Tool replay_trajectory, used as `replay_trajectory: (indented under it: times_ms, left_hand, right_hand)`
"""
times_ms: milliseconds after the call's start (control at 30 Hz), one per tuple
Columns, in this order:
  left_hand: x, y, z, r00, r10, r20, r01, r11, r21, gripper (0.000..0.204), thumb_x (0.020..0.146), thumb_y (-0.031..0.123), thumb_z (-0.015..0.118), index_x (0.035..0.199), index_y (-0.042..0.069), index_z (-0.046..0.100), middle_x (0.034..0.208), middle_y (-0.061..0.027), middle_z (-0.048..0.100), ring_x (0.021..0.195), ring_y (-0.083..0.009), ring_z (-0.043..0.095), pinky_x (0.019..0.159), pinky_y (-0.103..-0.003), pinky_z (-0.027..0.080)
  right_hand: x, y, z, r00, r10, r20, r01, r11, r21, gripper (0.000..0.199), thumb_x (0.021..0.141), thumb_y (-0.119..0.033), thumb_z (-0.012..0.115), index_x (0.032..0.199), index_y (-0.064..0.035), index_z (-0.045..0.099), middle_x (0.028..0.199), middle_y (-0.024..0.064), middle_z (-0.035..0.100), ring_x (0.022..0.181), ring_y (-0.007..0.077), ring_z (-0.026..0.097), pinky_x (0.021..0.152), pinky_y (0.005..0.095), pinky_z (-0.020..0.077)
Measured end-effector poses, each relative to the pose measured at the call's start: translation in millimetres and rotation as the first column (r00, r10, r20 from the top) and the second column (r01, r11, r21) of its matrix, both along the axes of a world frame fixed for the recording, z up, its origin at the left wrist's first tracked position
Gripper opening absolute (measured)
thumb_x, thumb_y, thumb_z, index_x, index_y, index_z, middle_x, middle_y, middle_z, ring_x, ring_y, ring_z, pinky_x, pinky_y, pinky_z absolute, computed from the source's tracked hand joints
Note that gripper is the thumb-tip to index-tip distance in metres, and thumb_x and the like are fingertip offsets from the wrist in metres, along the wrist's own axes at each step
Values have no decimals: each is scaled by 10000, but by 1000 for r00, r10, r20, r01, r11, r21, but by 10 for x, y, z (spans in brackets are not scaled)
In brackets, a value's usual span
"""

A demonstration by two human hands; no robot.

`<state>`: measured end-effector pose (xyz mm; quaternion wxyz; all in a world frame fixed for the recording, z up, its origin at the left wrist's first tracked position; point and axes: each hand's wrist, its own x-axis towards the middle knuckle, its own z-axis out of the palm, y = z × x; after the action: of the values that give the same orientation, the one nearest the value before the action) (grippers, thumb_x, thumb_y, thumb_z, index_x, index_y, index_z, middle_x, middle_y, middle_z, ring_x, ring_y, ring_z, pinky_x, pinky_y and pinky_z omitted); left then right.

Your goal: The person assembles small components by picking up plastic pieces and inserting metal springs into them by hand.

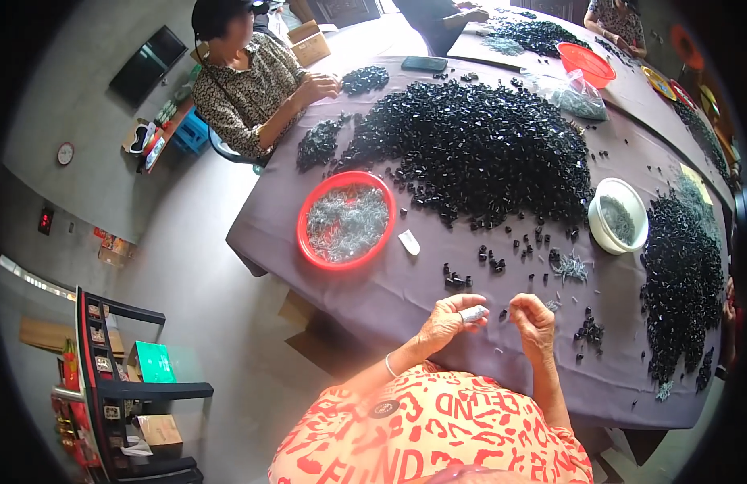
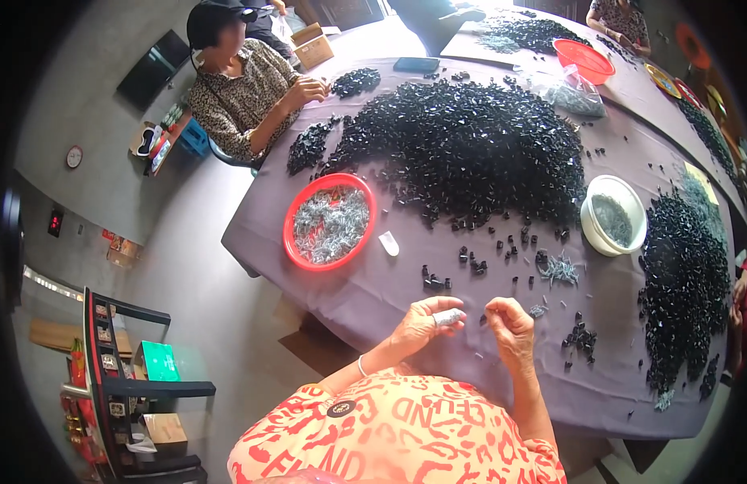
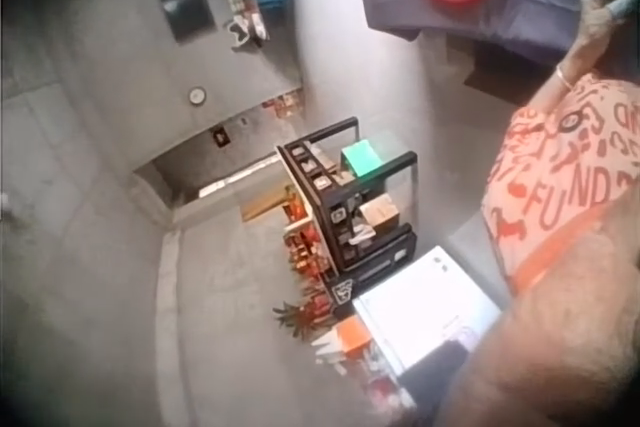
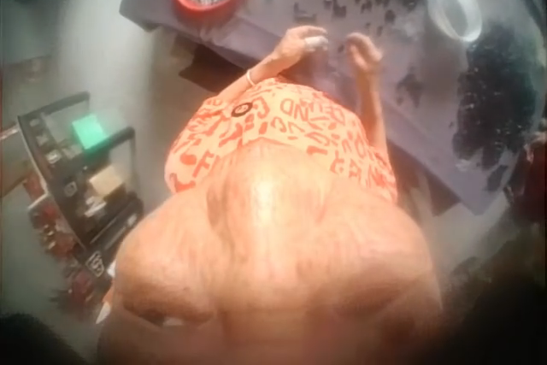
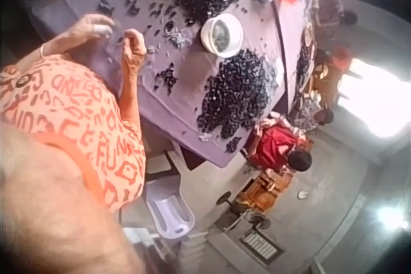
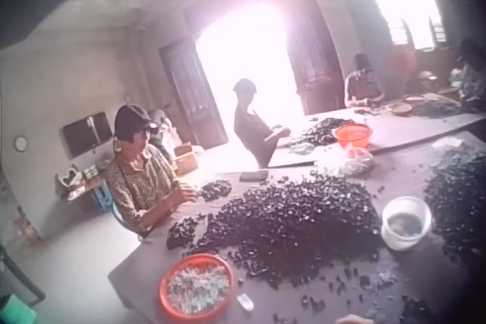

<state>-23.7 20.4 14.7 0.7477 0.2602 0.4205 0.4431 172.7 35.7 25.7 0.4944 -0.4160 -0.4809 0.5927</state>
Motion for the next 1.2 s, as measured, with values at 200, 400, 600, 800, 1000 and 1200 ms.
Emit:
replay_trajectory:
  times_ms: [200,400,600,800,1000,1200]
  left_hand:
    - [169,78,50,998,-60,-21,60,998,8,214,854,153,672,1037,49,631,915,-40,673,819,-115,643,669,-245,513]
    - [150,113,-75,994,-102,-35,104,994,40,187,852,149,669,1000,39,636,870,-22,656,780,-101,627,640,-239,512]
    - [173,138,-57,997,-60,40,62,997,-45,202,868,137,648,1032,22,624,900,-43,645,773,-105,624,634,-229,513]
    - [183,149,11,988,-96,122,102,994,-49,193,872,132,643,1027,21,617,893,-30,628,788,-104,614,647,-233,509]
    - [199,135,33,993,-117,17,117,993,-5,190,875,148,643,1020,28,619,884,-20,622,788,-95,598,650,-233,499]
    - [232,107,71,994,-73,84,75,997,-22,200,868,192,658,1000,45,625,877,-17,643,792,-99,603,671,-253,497]
  right_hand:
    - [47,-61,-30,1000,8,-11,-9,997,-72,104,883,-67,625,954,-5,579,814,-16,580,747,49,540,682,180,434]
    - [22,-52,-13,999,-38,-13,36,993,-116,61,895,-65,595,934,-20,583,784,-6,593,698,52,540,644,186,449]
    - [-20,-68,-56,1000,-14,21,15,999,-50,47,875,-7,599,918,-13,584,782,-29,570,707,43,526,648,184,432]
    - [-52,-30,90,874,-143,464,-54,921,386,82,810,55,606,877,13,583,753,50,583,656,121,574,607,239,461]
    - [-76,-55,144,853,-162,496,-36,930,365,105,778,59,600,861,-1,578,759,113,582,655,233,609,597,308,482]
    - [-115,-58,160,831,-227,509,-3,912,411,104,771,77,588,844,4,581,746,92,573,631,181,580,587,277,460]
